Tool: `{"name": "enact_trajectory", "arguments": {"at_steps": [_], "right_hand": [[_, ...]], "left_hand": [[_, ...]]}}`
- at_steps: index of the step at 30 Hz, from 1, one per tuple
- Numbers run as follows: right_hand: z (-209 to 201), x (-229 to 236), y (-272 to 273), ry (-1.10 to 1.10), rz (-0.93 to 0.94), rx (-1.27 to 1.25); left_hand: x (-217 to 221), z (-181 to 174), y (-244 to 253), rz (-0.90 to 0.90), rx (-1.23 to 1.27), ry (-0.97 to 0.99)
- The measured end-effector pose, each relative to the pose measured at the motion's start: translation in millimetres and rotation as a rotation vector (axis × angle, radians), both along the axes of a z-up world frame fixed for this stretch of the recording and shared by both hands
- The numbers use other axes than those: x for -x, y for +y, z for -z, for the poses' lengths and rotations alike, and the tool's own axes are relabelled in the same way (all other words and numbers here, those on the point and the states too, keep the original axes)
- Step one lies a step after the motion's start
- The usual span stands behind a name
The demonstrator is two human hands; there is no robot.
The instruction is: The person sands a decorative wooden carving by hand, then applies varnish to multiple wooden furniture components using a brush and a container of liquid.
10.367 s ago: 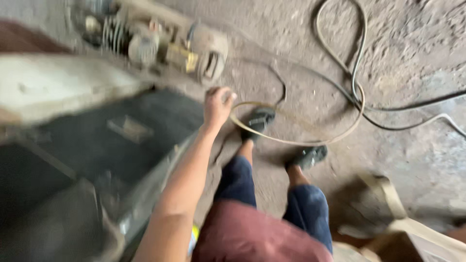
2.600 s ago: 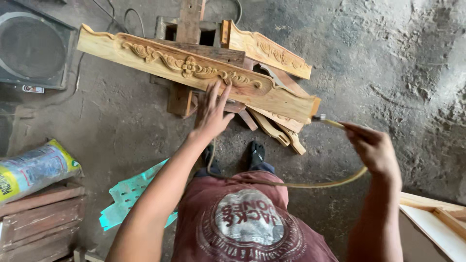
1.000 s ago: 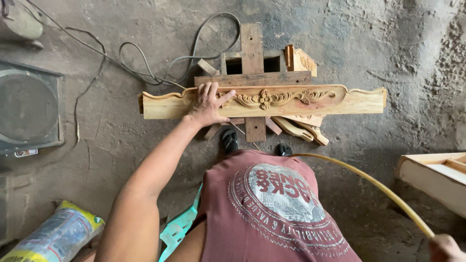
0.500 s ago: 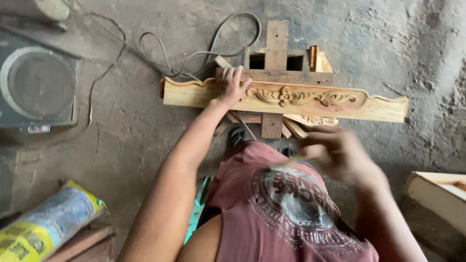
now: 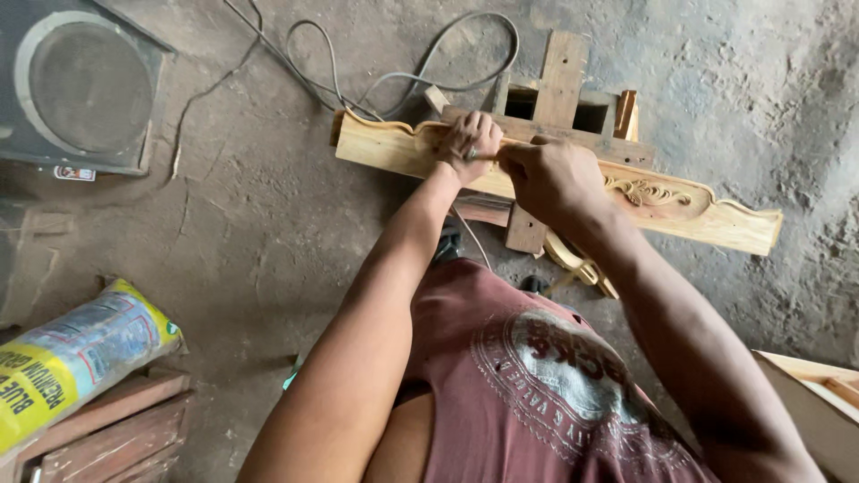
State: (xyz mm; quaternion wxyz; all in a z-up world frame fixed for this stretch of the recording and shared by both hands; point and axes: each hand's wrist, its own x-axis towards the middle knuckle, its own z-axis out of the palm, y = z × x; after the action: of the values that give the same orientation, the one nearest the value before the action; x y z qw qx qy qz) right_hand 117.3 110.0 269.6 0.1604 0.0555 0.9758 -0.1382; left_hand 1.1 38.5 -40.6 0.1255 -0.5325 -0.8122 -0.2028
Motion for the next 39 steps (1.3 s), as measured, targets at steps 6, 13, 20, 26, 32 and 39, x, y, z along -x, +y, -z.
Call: {"name": "enact_trajectory", "arguments": {"at_steps": [6,13,20,26,32,39], "right_hand": [[-27,-3,-17,0.3,-0.478,0.575],[-54,-43,-38,0.28,-0.55,0.885],[6,-48,17,-0.009,-0.156,0.284],[6,-189,159,0.268,-0.089,1.336],[76,-283,184,0.839,0.201,1.686],[131,-336,178,0.824,0.389,1.916]], "left_hand": [[12,17,13,0.009,-0.044,0.111],[-1,20,-1,0.076,-0.02,0.043],[10,8,0,-0.2,-0.163,-0.239],[-45,-5,-43,-0.249,-0.115,-0.231],[-95,-26,-80,-0.207,0.092,-0.359],[-126,-9,-65,-0.228,-0.021,-0.453]]}}
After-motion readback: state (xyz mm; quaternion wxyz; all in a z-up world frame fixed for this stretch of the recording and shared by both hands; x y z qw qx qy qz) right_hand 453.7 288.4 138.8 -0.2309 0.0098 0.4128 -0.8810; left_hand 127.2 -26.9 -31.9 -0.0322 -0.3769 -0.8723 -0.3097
